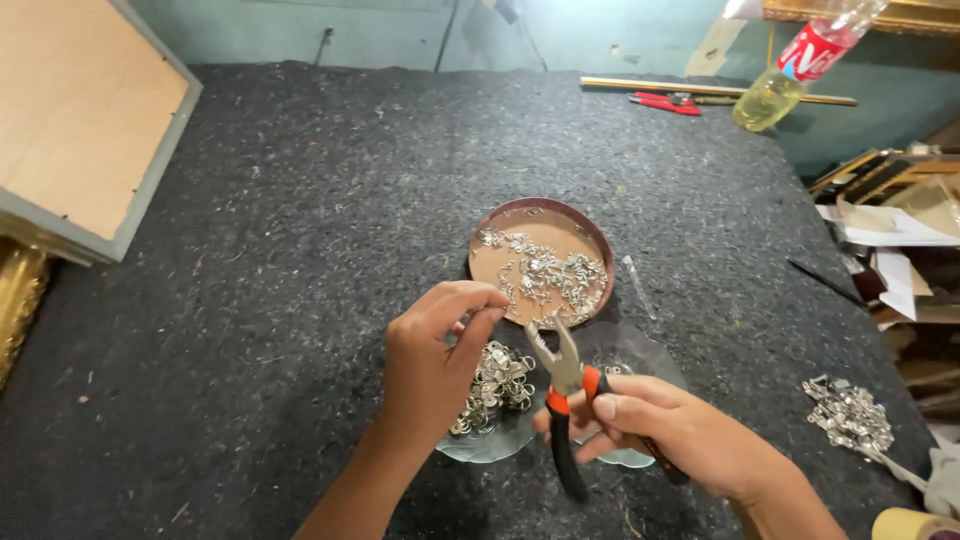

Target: Sorting and assembling small metal components into chains using pliers on a workshop table.

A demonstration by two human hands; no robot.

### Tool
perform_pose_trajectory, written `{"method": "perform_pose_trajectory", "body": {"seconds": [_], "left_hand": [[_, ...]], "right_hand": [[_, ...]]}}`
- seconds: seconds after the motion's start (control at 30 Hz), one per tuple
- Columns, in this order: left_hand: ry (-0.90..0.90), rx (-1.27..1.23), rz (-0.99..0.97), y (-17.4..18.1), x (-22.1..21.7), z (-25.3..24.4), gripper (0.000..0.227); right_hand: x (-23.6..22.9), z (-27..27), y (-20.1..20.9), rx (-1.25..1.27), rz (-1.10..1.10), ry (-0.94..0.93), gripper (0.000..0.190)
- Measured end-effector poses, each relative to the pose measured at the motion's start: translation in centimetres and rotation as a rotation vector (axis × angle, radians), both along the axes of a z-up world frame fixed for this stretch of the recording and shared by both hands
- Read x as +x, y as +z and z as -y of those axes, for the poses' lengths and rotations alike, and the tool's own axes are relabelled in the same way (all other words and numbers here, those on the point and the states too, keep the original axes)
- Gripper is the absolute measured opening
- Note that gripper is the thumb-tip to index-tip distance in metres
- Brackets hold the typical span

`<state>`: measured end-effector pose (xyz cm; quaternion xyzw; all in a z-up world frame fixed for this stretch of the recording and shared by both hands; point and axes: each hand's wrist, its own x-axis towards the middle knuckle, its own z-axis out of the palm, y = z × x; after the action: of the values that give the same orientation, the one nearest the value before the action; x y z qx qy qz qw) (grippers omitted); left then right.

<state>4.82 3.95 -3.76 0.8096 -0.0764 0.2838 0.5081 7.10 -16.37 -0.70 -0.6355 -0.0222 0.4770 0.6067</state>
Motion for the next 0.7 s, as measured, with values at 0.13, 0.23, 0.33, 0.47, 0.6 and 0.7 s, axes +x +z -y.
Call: {"method": "perform_pose_trajectory", "body": {"seconds": [0.13,0.23,0.33,0.47,0.6,0.7], "left_hand": [[0.0,0.002,0.042,0.4,-0.5,0.0,0.009],[-0.047,0.021,0.014,1.1,-1.1,0.1,0.011],[-0.08,0.049,0.092,1.5,-1.6,0.2,0.009],[-0.093,0.052,0.123,1.3,-2.4,0.2,0.01],[-0.123,0.084,0.148,2.1,-3.3,0.3,0.01],[-0.16,0.044,0.082,2.7,-4.0,0.4,0.011]], "right_hand": [[-0.8,-0.1,-0.5,-0.018,-0.011,0.018,0.038],[-1.2,-0.4,0.0,0.177,-0.007,0.076,0.044],[-1.7,-0.3,0.6,0.031,-0.007,0.091,0.047],[-3.0,0.7,-0.5,0.163,-0.084,-0.029,0.038],[-4.2,0.9,0.6,0.151,-0.07,0.016,0.042],[-5.1,1.3,1.0,0.19,-0.109,-0.017,0.04]]}}
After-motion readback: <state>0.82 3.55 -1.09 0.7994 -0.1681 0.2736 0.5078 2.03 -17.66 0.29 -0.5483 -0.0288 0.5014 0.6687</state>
